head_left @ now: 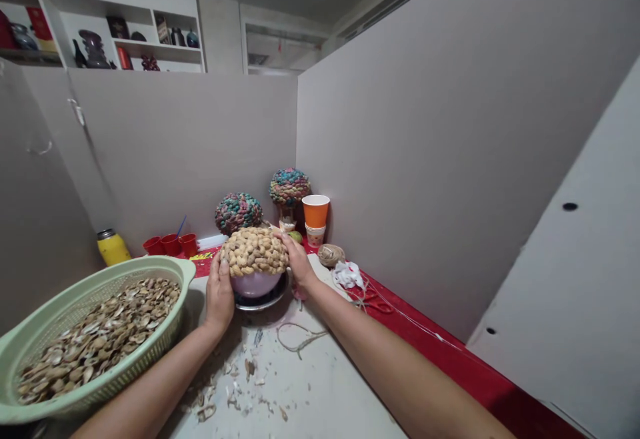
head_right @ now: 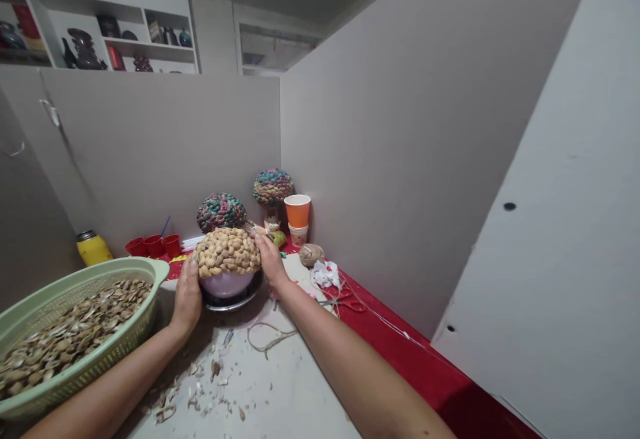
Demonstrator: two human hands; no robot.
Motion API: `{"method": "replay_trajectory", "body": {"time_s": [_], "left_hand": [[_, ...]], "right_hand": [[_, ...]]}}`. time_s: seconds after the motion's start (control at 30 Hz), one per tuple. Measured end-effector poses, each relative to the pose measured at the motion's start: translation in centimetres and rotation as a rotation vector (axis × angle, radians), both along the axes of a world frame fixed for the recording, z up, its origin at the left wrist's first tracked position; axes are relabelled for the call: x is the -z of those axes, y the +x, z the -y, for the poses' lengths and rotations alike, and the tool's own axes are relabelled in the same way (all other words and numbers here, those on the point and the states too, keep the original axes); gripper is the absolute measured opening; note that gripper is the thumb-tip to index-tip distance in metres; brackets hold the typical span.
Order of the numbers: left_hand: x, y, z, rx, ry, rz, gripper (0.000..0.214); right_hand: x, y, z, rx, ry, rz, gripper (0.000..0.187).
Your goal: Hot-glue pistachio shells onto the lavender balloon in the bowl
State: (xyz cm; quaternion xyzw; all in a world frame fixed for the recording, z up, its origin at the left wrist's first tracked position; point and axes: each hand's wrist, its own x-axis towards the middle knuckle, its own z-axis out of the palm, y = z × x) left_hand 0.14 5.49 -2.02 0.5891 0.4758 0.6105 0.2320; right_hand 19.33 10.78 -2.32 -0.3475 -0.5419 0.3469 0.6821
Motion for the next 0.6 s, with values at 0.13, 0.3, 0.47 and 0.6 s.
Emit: {"method": "replay_trajectory", "body": {"time_s": [0.13, 0.3, 0.47, 0.6], "left_hand": [[0.2, 0.5, 1.4, 0.018, 0.057, -0.059, 0.059], [0.0, 1.1, 2.9, 0.039, 0.171, -0.168, 0.071], [0.0, 1.4, 2.9, -0.008, 0.237, -0.23, 0.081], [0.1, 1.5, 2.9, -0.062, 0.257, -0.259, 0.083]], "right_hand": [[-0.1, 0.3, 0.0, -0.011, 0.01, -0.008, 0.027], [-0.3, 0.5, -0.2, -0.026, 0.008, -0.032, 0.032], [-0.6, 0.0, 0.3, -0.035, -0.021, -0.032, 0.032], [-0.6, -0.2, 0.7, -0.041, -0.049, -0.011, 0.032]]}}
